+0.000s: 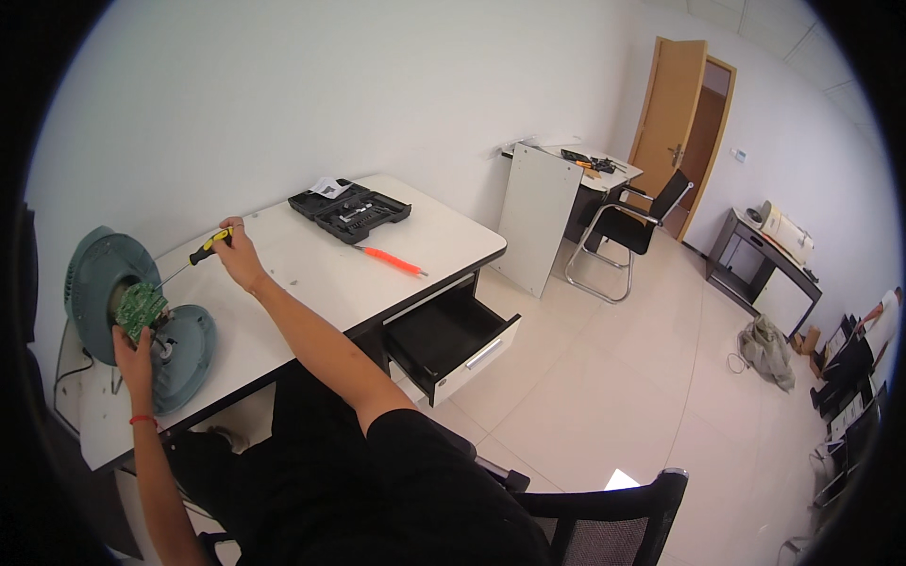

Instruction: The person disassembles a teal-colored fan on a white table, using a screwdriver to remove screws and detach the internal circuit board. The person manipulates wires and components within the fan's base, then reattaches the circuit board and secures it with screws.

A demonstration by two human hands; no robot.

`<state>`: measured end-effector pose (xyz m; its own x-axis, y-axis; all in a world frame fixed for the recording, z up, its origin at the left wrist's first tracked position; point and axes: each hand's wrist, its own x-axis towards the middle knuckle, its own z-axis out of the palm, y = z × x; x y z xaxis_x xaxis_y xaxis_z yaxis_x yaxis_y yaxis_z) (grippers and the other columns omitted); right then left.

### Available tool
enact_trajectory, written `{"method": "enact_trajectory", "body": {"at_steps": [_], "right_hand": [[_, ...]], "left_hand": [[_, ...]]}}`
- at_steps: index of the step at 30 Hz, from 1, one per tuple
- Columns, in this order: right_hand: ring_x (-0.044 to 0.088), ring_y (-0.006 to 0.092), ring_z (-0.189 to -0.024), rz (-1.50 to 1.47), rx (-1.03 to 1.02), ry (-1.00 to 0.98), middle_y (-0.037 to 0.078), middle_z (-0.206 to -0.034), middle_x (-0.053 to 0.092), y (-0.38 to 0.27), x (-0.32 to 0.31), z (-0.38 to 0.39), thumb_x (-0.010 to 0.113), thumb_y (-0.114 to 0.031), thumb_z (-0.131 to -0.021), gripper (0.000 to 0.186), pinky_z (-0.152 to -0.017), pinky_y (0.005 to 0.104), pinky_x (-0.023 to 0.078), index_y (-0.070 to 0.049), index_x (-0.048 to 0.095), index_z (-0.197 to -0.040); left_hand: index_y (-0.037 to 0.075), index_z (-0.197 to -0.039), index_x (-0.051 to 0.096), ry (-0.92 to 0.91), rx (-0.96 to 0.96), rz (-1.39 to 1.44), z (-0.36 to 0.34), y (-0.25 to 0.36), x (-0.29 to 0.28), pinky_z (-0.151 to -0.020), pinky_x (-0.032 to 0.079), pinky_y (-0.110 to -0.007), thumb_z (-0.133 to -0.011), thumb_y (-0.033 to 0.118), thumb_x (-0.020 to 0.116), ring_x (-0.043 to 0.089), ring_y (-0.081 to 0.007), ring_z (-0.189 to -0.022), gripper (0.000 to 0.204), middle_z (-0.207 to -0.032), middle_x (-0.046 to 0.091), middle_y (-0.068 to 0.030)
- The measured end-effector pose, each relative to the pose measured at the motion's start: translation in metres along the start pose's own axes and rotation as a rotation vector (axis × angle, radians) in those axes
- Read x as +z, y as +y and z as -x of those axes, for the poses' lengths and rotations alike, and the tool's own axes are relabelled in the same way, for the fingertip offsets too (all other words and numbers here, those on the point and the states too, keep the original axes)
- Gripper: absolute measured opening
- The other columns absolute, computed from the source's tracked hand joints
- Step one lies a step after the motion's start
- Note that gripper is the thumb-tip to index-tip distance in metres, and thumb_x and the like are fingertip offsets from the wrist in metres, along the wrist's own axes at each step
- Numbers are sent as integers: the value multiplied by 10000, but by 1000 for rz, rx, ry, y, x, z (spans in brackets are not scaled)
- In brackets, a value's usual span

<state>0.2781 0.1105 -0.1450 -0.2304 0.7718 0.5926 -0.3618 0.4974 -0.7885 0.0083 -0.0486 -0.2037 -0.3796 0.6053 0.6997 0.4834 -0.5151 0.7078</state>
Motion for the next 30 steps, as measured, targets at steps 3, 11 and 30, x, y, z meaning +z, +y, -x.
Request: {"method": "enact_trajectory", "body": {"at_steps": [3, 11, 30], "right_hand": [[509, 104, -658, -95, 68, 3, 33, -710, 515, -4, 4, 3, 591, -193, -941, 270, -567, 270, 419, -73, 439, -1128], [507, 84, -579, 147, 50, 22, 23, -730, 578, 12, 16, -8, 611, -300, -968, 235, -541, 251, 428, -80, 573, -1043], [508, 83, -567, 52, 93, -10, 68, -778, 574, -3, 2, 0, 523, -184, -973, 246, -504, 235, 420, -37, 490, -1167]], "left_hand": [[-34, -1174, 485, -21, -1, -7, -2, -6, -3, -911, 443, -275, -941, 82, 641, 580, -149, -1019, 304, -1122, 608, -103], [-23, -1180, 512, 34, 34, -150, 2, 5, -19, -915, 454, -297, -932, 98, 653, 583, -166, -1030, 310, -1135, 609, -112], [-21, -988, 513, 128, -75, -77, 7, 34, 9, -755, 515, -295, -829, 103, 732, 662, -142, -825, 298, -926, 705, -137]]}}
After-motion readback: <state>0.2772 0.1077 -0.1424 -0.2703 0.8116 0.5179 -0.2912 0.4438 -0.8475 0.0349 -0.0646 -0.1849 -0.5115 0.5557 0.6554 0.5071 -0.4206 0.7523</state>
